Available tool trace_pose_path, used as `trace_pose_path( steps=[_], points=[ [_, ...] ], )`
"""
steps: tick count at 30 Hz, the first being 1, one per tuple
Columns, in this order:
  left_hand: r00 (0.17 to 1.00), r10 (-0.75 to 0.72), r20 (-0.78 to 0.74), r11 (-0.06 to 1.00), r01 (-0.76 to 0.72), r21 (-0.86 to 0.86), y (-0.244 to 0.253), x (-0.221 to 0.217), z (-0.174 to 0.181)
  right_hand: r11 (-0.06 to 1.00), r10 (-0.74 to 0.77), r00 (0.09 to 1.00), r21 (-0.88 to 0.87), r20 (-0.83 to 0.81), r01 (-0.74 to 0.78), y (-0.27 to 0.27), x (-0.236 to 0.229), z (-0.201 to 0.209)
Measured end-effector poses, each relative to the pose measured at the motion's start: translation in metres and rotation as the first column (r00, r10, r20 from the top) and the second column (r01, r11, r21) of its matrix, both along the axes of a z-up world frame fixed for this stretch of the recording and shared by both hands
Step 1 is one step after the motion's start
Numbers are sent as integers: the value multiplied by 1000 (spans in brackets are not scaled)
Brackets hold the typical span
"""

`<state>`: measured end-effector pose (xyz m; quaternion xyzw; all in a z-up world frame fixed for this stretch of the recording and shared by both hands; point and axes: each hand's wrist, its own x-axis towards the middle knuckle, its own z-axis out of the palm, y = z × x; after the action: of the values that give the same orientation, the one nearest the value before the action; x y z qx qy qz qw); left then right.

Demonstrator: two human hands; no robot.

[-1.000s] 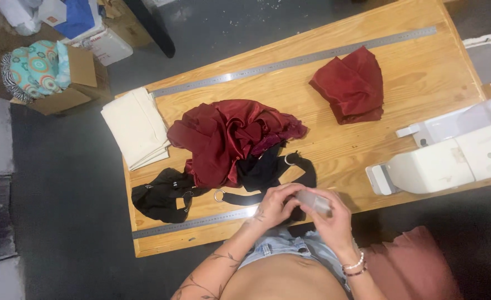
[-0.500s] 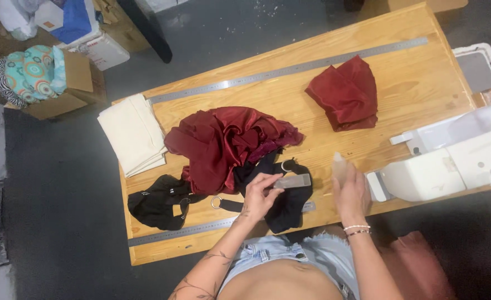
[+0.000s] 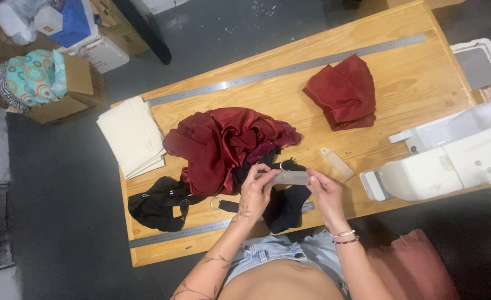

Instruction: Inspecting and organizing fabric pieces and garment components on a work table

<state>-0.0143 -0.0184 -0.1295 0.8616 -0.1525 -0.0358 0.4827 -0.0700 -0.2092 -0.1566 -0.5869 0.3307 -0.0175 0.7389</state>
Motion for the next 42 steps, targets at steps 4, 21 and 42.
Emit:
trace_pose_path(
  steps=[4, 21, 42],
  points=[
    [999, -20, 46, 1000, 21, -19, -2, -3, -6, 992, 22, 1000, 126, -21, -20, -2, -2, -19],
    [995, 95, -11, 991, -96, -88, -16, -5, -9, 843, 79, 992, -538, 99, -13, -11, 3, 37],
    [892, 53, -450, 995, -8, 103, -112, 95, -73, 925, -212, 969, -295, 126, 241, -42, -22, -89]
  ],
)
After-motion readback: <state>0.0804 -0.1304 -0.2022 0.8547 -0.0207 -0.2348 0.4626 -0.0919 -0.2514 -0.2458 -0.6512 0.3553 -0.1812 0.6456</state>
